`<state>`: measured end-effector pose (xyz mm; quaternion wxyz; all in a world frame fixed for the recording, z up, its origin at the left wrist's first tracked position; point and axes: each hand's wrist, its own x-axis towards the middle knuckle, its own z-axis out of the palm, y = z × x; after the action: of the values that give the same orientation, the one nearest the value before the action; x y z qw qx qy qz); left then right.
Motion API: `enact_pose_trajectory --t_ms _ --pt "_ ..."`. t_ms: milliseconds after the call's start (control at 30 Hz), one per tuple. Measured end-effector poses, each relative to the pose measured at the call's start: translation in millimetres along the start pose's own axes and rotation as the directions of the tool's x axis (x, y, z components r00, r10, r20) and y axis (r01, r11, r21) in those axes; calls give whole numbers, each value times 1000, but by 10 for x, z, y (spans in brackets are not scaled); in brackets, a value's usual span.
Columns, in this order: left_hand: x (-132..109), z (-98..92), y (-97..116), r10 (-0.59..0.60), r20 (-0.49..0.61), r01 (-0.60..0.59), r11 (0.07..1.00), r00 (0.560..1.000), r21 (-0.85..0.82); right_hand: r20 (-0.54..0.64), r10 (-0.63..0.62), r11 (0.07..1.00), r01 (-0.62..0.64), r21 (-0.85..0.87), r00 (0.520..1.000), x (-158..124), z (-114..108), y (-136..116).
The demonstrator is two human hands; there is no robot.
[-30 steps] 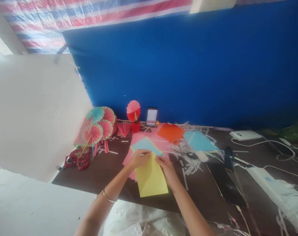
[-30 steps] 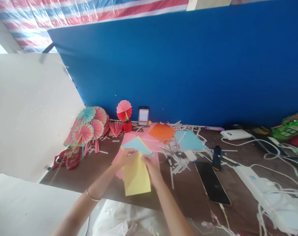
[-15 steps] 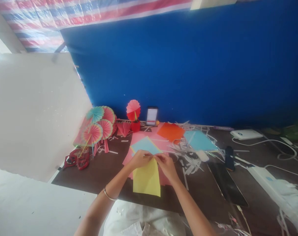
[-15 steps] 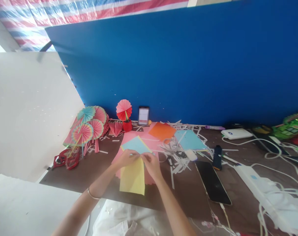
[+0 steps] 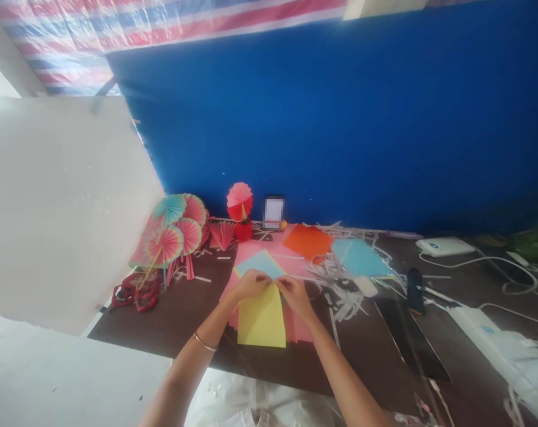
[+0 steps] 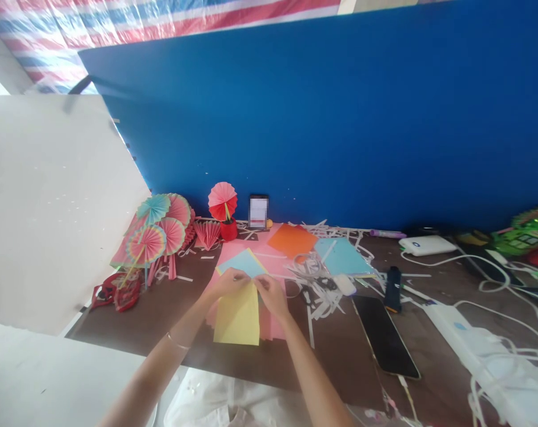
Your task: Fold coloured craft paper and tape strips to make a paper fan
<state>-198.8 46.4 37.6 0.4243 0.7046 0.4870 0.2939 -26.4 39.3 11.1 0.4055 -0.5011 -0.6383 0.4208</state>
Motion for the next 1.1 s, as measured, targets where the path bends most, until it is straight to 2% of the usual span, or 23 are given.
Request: enact_pose_trajectory --t_ms 200,433,567,733,967,1100 --pt "99 21 -178 -29 -31 23 984 999 -179 -11 -10 1000 11 20 1000 148 61 13" --pt "79 19 -217 -41 8 42 979 999 -200 44 120 970 -126 208 992 142 95 27" --pt "69 9 -189 -37 19 40 979 999 -198 82 174 947 -190 260 981 136 94 49" --pt "67 21 -177 8 4 -7 987 1000 -158 80 190 951 -203 235 979 119 83 14" --pt "75 39 -266 72 4 -70 987 997 -144 95 175 963 -190 189 980 102 72 -51" --pt "77 57 -296 82 -16 -83 986 997 -145 60 109 990 -114 81 992 87 66 -78"
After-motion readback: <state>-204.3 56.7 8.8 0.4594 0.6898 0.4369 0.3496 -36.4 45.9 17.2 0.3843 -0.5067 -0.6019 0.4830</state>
